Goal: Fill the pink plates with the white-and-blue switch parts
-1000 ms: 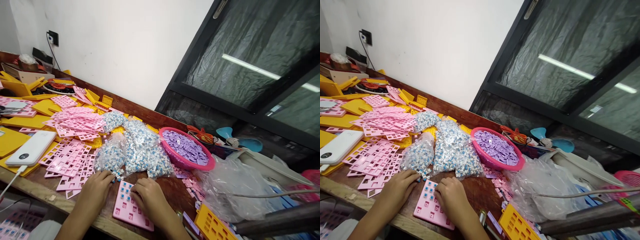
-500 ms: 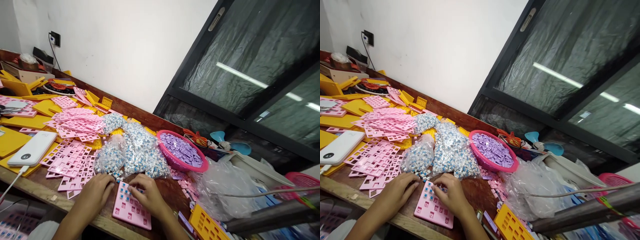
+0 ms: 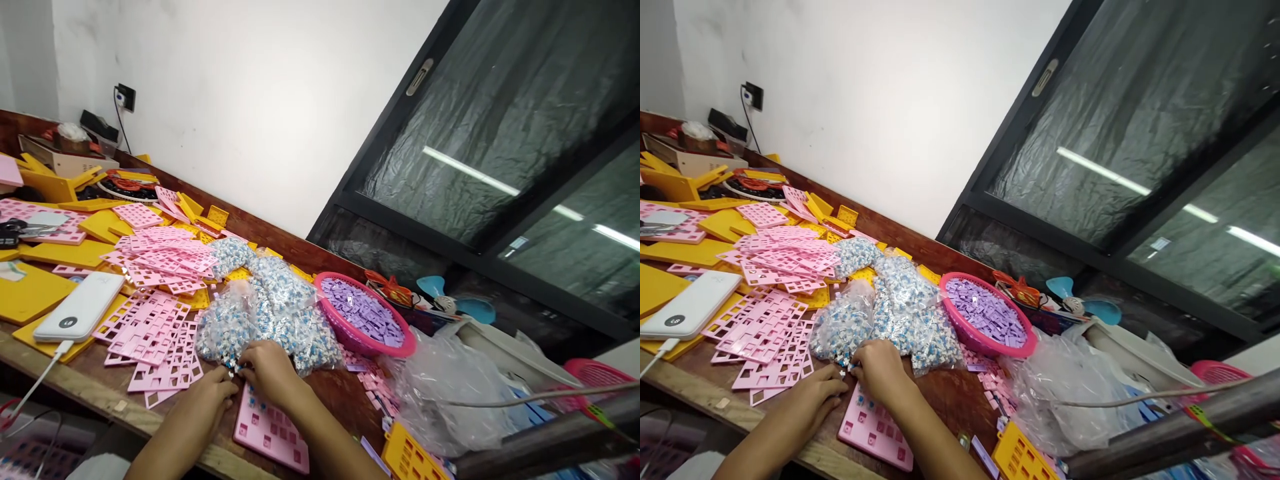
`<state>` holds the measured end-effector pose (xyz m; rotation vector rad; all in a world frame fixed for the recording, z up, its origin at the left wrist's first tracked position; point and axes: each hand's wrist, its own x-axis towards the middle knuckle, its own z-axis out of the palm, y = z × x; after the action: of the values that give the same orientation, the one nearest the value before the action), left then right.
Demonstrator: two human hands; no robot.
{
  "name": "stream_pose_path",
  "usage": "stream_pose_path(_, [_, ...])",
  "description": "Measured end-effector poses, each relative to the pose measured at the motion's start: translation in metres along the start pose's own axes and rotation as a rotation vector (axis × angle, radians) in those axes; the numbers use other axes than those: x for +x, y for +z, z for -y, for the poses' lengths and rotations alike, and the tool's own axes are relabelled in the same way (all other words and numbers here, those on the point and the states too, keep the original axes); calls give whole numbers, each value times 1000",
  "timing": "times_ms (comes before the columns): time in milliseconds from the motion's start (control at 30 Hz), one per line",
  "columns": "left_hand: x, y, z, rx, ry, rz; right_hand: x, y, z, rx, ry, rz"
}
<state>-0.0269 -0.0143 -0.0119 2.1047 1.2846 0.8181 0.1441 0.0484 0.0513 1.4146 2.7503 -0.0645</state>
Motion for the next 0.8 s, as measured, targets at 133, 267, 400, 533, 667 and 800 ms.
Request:
stream_pose_path(133, [0, 1, 9, 8, -1, -21, 5, 3, -2, 61, -44, -18])
stream_pose_path(267, [-2, 5, 13, 3, 120, -122, -7, -4, -9, 121, -75, -66])
stream_pose_path(400, [-2, 21, 0, 89, 314, -204, -45, -20, -27, 158, -42, -102])
stream_pose_path(533, [-1, 44, -14, 254, 395, -141, -79, -28, -36, 51, 41, -17])
stream_pose_path(667, [-2, 59, -9, 285, 408, -124, -83, -25, -25, -123, 56, 69])
stream_pose_path(800, [-1, 64, 2, 250, 379, -178, -75, -25, -14, -177, 50, 99])
